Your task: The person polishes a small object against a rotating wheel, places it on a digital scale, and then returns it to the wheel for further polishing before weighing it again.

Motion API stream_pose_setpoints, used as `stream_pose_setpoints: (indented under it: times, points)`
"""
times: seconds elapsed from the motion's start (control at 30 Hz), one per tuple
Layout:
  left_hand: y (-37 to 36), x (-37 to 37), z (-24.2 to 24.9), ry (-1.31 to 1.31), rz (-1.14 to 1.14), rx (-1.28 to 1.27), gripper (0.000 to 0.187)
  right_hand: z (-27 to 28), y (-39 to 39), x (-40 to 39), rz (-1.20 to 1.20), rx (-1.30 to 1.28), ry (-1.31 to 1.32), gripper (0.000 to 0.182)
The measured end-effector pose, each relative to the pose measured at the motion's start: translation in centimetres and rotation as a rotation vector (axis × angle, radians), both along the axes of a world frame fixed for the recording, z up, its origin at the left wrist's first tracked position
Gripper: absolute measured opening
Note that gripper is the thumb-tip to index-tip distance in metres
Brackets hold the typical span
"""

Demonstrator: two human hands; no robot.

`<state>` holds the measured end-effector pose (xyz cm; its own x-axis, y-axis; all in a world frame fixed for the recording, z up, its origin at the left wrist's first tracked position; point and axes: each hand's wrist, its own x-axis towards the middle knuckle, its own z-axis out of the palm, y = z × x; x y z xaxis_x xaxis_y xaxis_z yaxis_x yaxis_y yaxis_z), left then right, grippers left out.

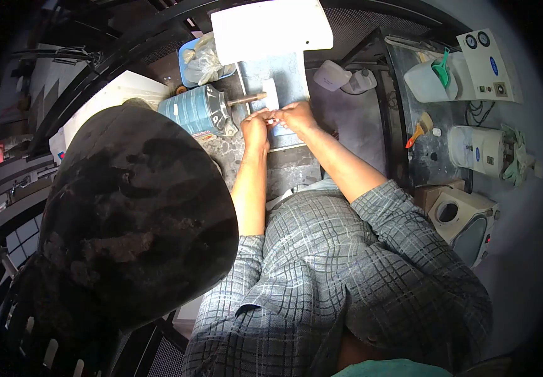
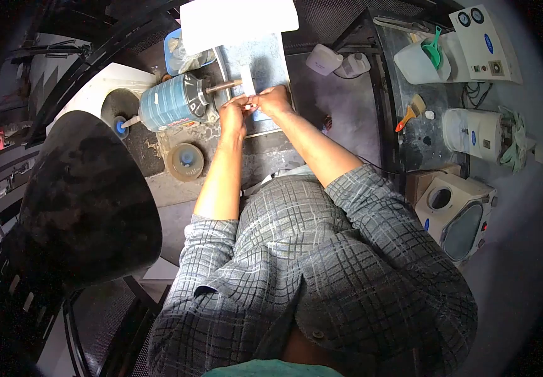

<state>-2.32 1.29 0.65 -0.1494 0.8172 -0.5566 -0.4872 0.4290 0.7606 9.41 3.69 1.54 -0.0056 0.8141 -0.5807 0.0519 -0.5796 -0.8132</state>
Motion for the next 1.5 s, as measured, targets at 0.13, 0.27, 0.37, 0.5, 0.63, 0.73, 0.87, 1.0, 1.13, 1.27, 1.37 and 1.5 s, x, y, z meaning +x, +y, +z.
stream_pose_setpoints:
  times: [0.13, 0.27, 0.37, 0.5, 0.63, 0.73, 0.87, 1.0, 1.13, 1.27, 1.37, 1.5]
  points:
    - [-0.1, -0.6, -0.6, -0.029, 0.028, -0.003, 0.015, 1.2, -0.4, -0.4, 0.089, 0.137, -0.165, 0.018]
    - [-0.6, -0.4, 0.9, 0.028, 0.019, -0.018, 0.014, 1.7, -1.0, -0.2, 0.213, 0.315, -0.488, 0.016]
    - [-0.8, -0.3, 0.5, 0.009, 0.005, -0.018, 0.014, 1.2, -1.5, 0.1, 0.245, 0.51, -0.548, 0.015]
    - [-1.1, -0.1, 1.0, 0.017, -0.016, 0.001, 0.015, 2.3, -2.3, 0.8, 0.266, 0.853, -0.534, 0.01]
    - [-1.4, -0.2, 0.2, 0.065, -0.065, 0.072, 0.015, 2.1, -1.9, 1.2, 0.276, 1.069, -0.576, 0.007]
    - [-1.6, -0.2, 0.2, 0.152, -0.091, 0.1, 0.015, 1.9, -1.4, 1.3, 0.339, 1.043, -0.584, 0.007]
    - [-1.7, -0.3, -0.3, 0.288, -0.106, 0.128, 0.013, 1.9, -0.9, 1.2, 0.405, 0.984, -0.618, 0.009]
    - [-1.4, -0.1, 0.1, 0.278, -0.033, 0.165, 0.012, 2.5, -1.2, 0.4, 0.372, 0.855, -0.598, 0.014]
    - [-0.6, 0.3, 0.4, 0.239, -0.021, 0.158, 0.013, 3.2, -1.6, 0.1, 0.344, 0.775, -0.557, 0.017]
    - [-0.4, 0.6, 0.9, 0.206, -0.019, 0.102, 0.014, 2.1, -1.7, -0.1, 0.337, 0.782, -0.616, 0.016]
    - [-0.6, 0.4, -0.1, 0.171, -0.015, 0.147, 0.012, 2.2, -1.8, 0.1, 0.337, 0.844, -0.654, 0.014]
    - [-1.3, 0.3, -0.3, 0.17, 0.005, 0.197, 0.01, 2.0, -1.8, 0.7, 0.349, 1.032, -0.649, 0.011]
